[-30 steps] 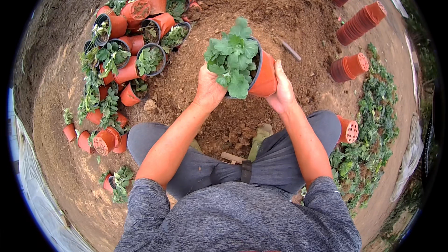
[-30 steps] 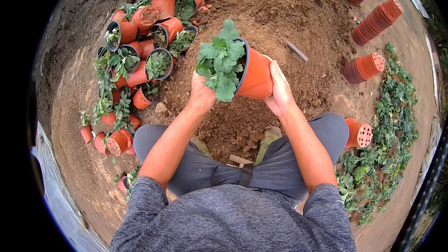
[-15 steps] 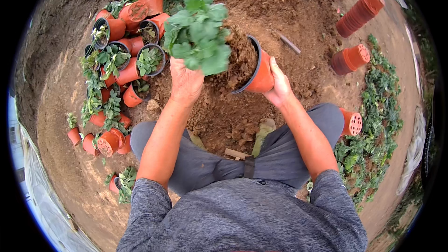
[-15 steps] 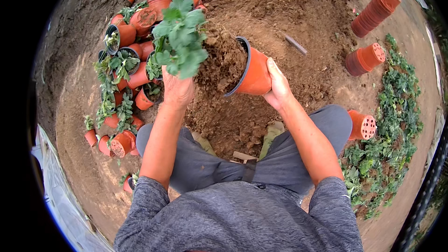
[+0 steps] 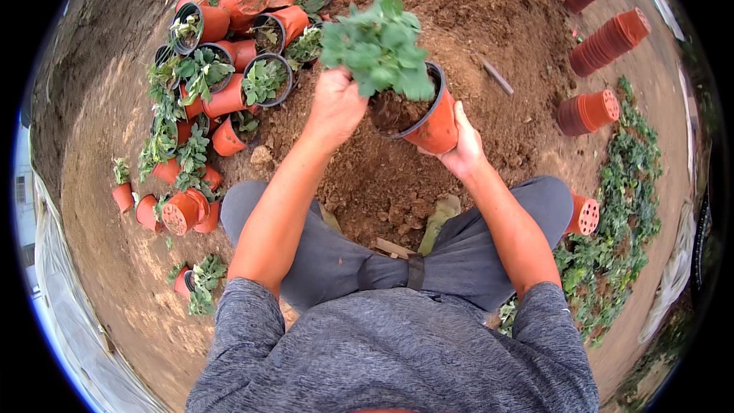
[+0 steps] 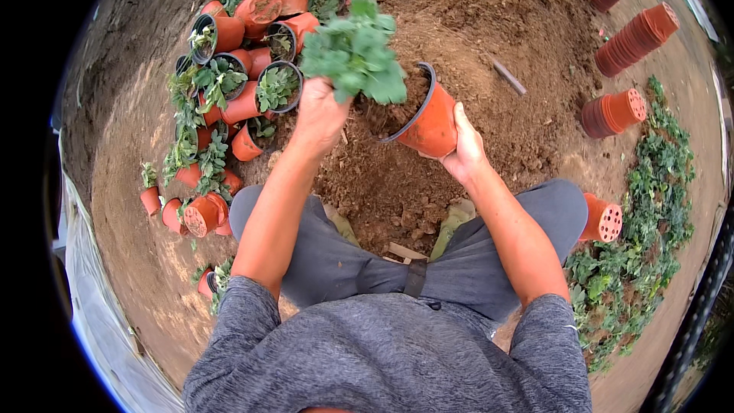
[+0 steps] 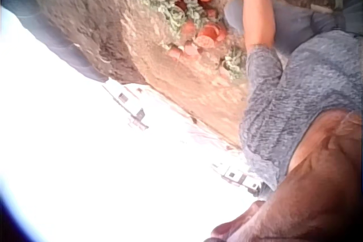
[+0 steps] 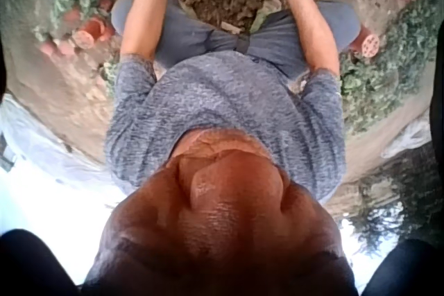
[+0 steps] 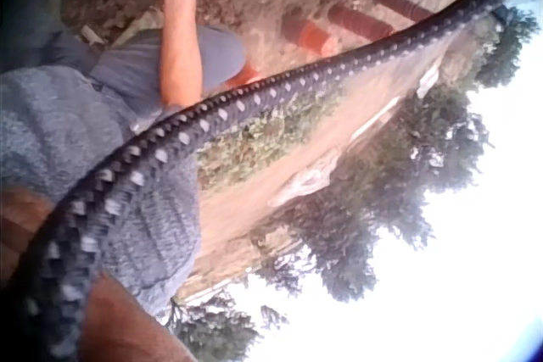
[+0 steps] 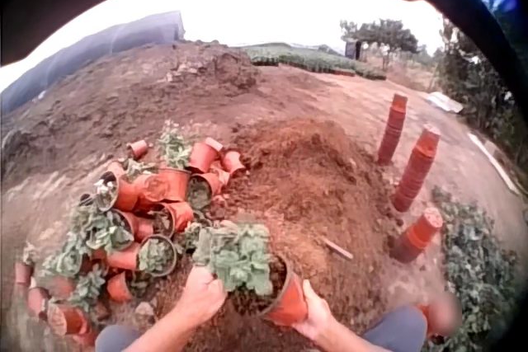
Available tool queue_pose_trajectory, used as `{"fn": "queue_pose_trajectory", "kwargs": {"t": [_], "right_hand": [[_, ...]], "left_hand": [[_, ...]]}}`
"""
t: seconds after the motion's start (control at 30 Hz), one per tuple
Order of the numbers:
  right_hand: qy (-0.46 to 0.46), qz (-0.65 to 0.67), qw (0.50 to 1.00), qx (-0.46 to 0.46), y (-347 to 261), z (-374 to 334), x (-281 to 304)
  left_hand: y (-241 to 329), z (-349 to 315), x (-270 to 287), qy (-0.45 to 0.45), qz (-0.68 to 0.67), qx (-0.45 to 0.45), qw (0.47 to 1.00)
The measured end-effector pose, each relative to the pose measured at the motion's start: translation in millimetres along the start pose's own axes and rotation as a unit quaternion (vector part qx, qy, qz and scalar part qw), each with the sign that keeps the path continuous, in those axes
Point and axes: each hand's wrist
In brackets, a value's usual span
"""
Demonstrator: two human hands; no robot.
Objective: The person kneels on the ground and repeatedly picks up small plants in orange pots, removes them, and places them into a pile of soil. The person uses a small hand trowel to dig and move soil around the plants. Empty pots are stacked nearby.
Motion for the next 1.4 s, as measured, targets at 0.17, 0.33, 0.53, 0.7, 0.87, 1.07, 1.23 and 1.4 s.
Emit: {"fn": "queue_pose_trajectory", "kwargs": {"t": [0.17, 0.33, 0.53, 0.7, 0.87, 1.07, 1.23, 1.4], "right_hand": [[0.005, -0.008, 1.0, 0.0, 2.8, 4.8, 8.1], [0.006, -0.015, 1.0, 0.008, 0.3, -2.2, -0.9], [-0.008, 0.026, 0.999, 0.026, -16.5, -9.4, -2.4], [-0.016, 0.058, 0.986, 0.155, -50.4, -14.5, -8.3], [0.078, -0.122, 0.913, 0.381, -87.4, -12.4, 10.5], [0.197, -0.54, 0.611, 0.544, -117.8, -41.6, 23.2], [0.136, -0.661, 0.427, 0.602, -160.6, -59.7, 25.5], [0.177, -0.796, 0.329, 0.476, -209.8, -112.3, 75.8]], "left_hand": [[2.6, 8.0, -3.0, 0.053, -0.056, 0.069, 0.995], [-0.5, 17.1, 10.6, 0.065, -0.068, 0.053, 0.994], [4.8, 21.1, 14.7, 0.165, 0.036, 0.015, 0.985], [18.9, 22.1, 33.1, 0.159, -0.033, 0.002, 0.987], [18.3, 26.2, 35.5, 0.173, -0.079, -0.006, 0.982], [9.6, 34.3, 65.0, 0.25, -0.195, 0.062, 0.946], [2.0, 32.3, 64.5, 0.228, -0.188, 0.091, 0.951], [1.2, 29.7, 59.3, 0.218, -0.244, 0.141, 0.934]]}}
Point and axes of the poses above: each hand's wrist, its own z-axis towards the middle knuckle, its own x-axis out of the back of the hand, y = z × x, and after that the axes turned 9 degrees about x, right-handed
